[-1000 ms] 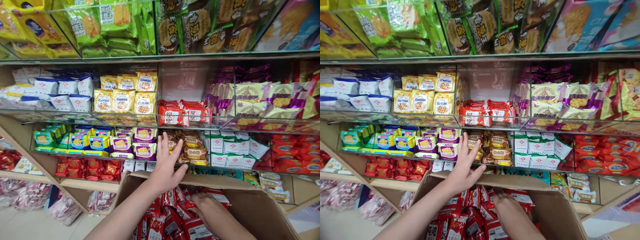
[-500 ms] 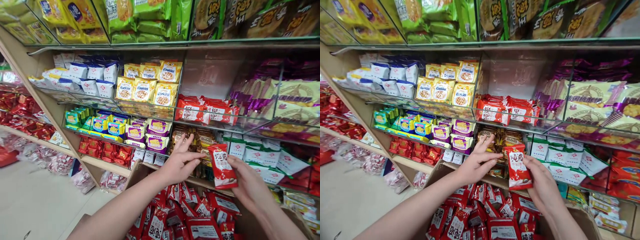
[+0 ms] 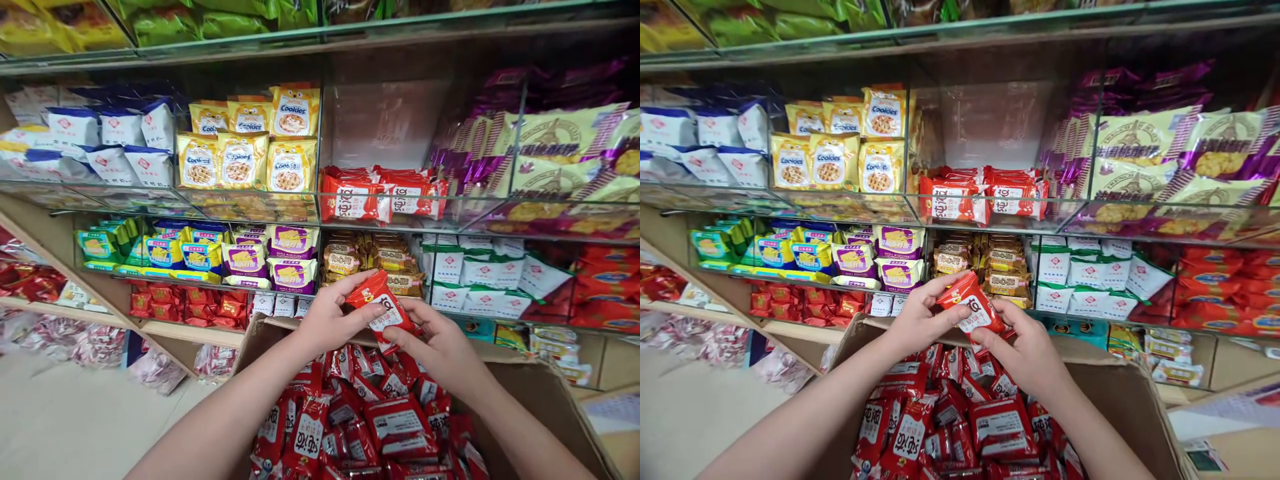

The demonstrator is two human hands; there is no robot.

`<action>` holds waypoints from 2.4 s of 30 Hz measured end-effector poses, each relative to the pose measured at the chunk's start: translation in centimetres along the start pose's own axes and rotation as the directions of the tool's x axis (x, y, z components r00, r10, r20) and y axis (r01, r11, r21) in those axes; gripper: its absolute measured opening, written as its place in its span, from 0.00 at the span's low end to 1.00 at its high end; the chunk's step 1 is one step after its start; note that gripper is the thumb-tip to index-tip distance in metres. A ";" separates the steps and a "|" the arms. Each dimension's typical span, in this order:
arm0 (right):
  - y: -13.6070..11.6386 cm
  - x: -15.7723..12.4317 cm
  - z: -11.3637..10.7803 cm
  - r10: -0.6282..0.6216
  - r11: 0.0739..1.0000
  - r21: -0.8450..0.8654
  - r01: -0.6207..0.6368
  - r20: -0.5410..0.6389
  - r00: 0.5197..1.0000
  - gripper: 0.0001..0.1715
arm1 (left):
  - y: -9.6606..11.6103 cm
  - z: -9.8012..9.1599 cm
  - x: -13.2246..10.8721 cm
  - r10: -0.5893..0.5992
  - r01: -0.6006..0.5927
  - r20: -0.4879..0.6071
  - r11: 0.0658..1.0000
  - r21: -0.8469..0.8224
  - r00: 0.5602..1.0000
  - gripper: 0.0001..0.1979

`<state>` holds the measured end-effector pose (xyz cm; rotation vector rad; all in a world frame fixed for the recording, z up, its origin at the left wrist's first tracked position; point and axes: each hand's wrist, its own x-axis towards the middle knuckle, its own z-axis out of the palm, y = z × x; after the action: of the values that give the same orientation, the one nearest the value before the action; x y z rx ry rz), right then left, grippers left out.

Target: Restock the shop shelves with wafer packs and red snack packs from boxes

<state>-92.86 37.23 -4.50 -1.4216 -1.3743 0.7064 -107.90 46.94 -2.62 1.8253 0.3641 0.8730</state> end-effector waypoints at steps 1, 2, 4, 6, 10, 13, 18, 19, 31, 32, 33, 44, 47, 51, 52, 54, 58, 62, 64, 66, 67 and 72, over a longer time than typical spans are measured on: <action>0.1 -0.1 0.0 -0.001 1.000 -0.019 0.001 0.007 1.000 0.21 | 0.1 0.0 -0.1 -0.007 0.006 -0.016 1.000 -0.027 1.000 0.23; 0.3 -0.2 0.0 -0.006 1.000 -0.025 0.006 0.003 1.000 0.21 | 0.1 -0.1 -0.1 -0.016 0.015 -0.034 0.999 -0.042 0.999 0.20; 0.5 -0.4 -0.1 -0.008 1.000 -0.014 0.008 -0.034 0.999 0.21 | 0.3 -0.2 -0.2 -0.040 0.035 -0.073 0.997 -0.066 0.997 0.15; 0.7 -0.5 -0.2 0.027 0.999 0.025 -0.024 -0.106 0.994 0.22 | 0.4 -0.3 -0.2 -0.049 0.037 -0.092 0.991 -0.131 0.995 0.12; 0.8 -0.3 -0.5 0.083 0.968 0.252 0.001 -0.322 0.943 0.22 | 0.6 -0.2 0.1 -0.044 0.029 -0.047 0.960 -0.277 0.998 0.14; 0.7 0.2 -0.3 0.044 0.937 0.334 0.105 -0.410 0.911 0.19 | 0.6 0.0 0.5 -0.044 0.041 -0.006 0.968 -0.246 0.999 0.15; 0.2 0.5 0.7 0.068 0.983 0.180 0.040 -0.559 0.826 0.20 | 0.6 0.2 0.3 -0.003 0.011 -0.073 0.994 0.112 0.997 0.12; 0.0 0.4 0.9 0.069 0.989 0.146 0.021 -0.583 0.810 0.22 | 0.6 0.2 0.2 -0.022 0.034 -0.080 0.988 0.152 0.997 0.12; -1.0 0.2 1.3 -0.006 0.994 0.095 0.051 -0.425 0.905 0.20 | 0.3 -0.1 0.3 -0.071 0.093 -0.180 0.989 0.119 0.981 0.12; -1.1 0.0 1.3 -0.010 0.987 0.141 0.072 -0.400 0.917 0.24 | 0.3 -0.2 0.3 -0.094 0.109 -0.164 0.991 0.079 0.982 0.13; -1.3 -0.2 1.2 -0.014 0.982 0.169 0.084 -0.378 0.926 0.26 | 0.4 -0.2 0.2 -0.115 0.122 -0.153 0.992 0.043 0.982 0.13; -13.2 5.9 -8.3 -0.591 0.574 -0.817 0.053 -0.368 0.717 0.16 | 0.9 -0.5 -0.4 0.040 -0.006 -0.112 0.958 0.286 0.993 0.12; -14.8 10.7 -8.9 -0.433 0.362 -0.932 0.003 -0.165 0.886 0.15 | 1.2 -0.5 -0.7 0.141 -0.141 0.036 0.869 0.474 0.989 0.10; -15.2 14.3 -8.5 -0.194 0.252 -0.967 -0.034 -0.085 0.977 0.17 | 1.2 -0.6 -0.8 0.154 -0.199 0.128 0.818 0.539 0.980 0.10; -15.2 14.6 -8.4 -0.163 0.240 -0.970 -0.025 -0.066 0.984 0.16 | 1.1 -0.6 -0.8 0.158 -0.201 0.126 0.813 0.547 0.979 0.10; -14.9 15.1 -8.2 -0.098 0.201 -0.979 0.015 -0.005 0.995 0.12 | 1.0 -0.6 -0.7 0.163 -0.203 0.122 0.803 0.560 0.979 0.09; -14.6 15.7 -8.1 0.026 0.096 -0.989 0.110 0.113 0.993 0.06 | 0.9 -0.6 -0.5 0.162 -0.216 0.144 0.780 0.587 0.976 0.09; -14.7 16.3 -8.1 0.092 0.050 -0.986 0.161 0.165 0.982 0.08 | 1.0 -0.6 -0.4 0.161 -0.230 0.167 0.767 0.600 0.973 0.09; -14.7 16.4 -8.2 0.112 0.052 -0.982 0.182 0.187 0.976 0.15 | 1.0 -0.6 -0.3 0.161 -0.234 0.173 0.765 0.600 0.972 0.09; -14.3 16.4 -8.3 0.109 0.056 -0.980 0.193 0.198 0.974 0.24 | 0.9 -0.6 -0.3 0.161 -0.237 0.178 0.763 0.601 0.971 0.08; -14.1 16.4 -8.4 0.094 0.055 -0.980 0.192 0.197 0.976 0.27 | 0.8 -0.6 -0.3 0.159 -0.237 0.182 0.763 0.601 0.970 0.08; -12.7 16.6 -8.5 -0.023 0.045 -0.985 0.164 0.163 0.986 0.34 | 0.7 -0.5 -0.1 0.132 -0.226 0.197 0.767 0.601 0.971 0.08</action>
<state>-86.81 49.22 13.67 -2.3255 -2.1944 -0.5944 -108.42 46.94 -1.95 2.5631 0.4213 0.7943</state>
